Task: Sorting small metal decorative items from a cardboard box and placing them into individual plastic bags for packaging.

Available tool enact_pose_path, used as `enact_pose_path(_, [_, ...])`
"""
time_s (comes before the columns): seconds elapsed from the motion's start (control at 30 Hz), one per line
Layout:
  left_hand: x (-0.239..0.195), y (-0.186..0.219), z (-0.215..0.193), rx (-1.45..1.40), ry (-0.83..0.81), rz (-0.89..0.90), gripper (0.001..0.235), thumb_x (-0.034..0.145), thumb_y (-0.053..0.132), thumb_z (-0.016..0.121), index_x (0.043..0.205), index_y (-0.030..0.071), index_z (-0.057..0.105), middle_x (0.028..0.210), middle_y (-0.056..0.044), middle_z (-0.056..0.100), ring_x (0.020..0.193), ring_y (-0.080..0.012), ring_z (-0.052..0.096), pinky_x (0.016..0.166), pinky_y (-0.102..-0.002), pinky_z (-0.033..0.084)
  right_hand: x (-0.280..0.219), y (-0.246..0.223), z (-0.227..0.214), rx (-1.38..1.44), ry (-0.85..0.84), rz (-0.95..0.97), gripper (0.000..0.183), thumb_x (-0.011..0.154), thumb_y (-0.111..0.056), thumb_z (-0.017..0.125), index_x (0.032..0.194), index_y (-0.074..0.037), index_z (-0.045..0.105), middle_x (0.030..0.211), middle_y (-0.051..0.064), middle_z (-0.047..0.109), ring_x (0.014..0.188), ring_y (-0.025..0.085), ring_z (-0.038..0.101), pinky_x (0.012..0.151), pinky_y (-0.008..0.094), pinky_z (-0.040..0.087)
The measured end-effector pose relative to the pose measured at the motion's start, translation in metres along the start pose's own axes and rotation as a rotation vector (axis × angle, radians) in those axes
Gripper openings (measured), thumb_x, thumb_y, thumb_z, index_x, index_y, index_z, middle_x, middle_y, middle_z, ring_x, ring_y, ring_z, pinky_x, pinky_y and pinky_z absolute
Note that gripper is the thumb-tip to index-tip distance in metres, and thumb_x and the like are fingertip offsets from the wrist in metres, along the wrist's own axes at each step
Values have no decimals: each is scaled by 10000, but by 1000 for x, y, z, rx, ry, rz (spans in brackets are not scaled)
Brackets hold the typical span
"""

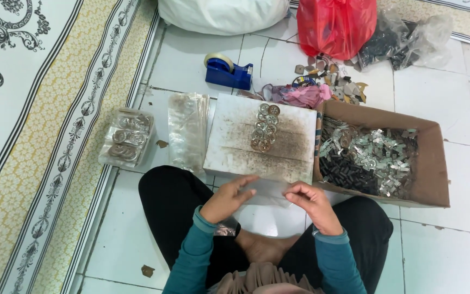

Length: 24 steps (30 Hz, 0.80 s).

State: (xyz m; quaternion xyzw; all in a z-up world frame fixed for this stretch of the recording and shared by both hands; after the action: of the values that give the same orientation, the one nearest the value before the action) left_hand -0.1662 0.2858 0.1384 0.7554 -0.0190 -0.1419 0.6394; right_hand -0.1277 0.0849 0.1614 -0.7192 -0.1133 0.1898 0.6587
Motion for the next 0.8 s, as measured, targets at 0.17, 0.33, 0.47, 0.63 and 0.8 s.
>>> enact_pose_path(0.17, [4,1,3,-38,255,9,436,955,285,748,1362,166,653,1022,-29,670,907,-153,696,722,-272,554,-2,0,6,-51,92,-8,81,842,-63,824,819,4,785,756,59,668,717,107,557,689,261,497])
enact_pose_path(0.33, [8,-13,40,-121,254,30,557,869,252,842,1377,138,645,892,-9,641,787,-112,646,668,-247,546,1,14,35,-137,59,-18,52,820,-49,833,812,-38,783,740,48,655,718,115,539,679,295,501])
enact_pose_path(0.47, [10,-28,30,-215,258,-26,495,897,142,785,1374,142,654,843,-14,657,771,-109,660,670,-239,577,2,39,38,-29,66,14,213,739,-23,913,795,-20,707,732,28,675,725,97,556,684,278,487])
enact_pose_path(0.63, [4,-18,5,-220,328,-27,448,911,67,727,1352,102,652,813,-44,655,728,-137,622,659,-284,551,21,63,28,224,120,82,205,781,-34,881,771,-22,676,747,42,662,704,104,558,678,261,490])
enact_pose_path(0.8, [-8,-27,-27,-177,465,-109,475,904,4,580,1370,77,631,800,-54,593,720,-145,542,652,-306,511,72,48,7,-196,248,99,255,998,-289,716,1171,-112,779,956,141,751,862,215,693,763,354,548])
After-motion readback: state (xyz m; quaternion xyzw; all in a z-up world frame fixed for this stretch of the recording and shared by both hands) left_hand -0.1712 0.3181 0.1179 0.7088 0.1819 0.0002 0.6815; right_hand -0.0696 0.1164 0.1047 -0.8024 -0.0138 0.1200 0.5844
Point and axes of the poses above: each hand's wrist, its own x-axis towards the middle knuckle, its own z-axis out of the palm, y = z × x, the point moved 10 cm from there along x, towards the middle knuckle
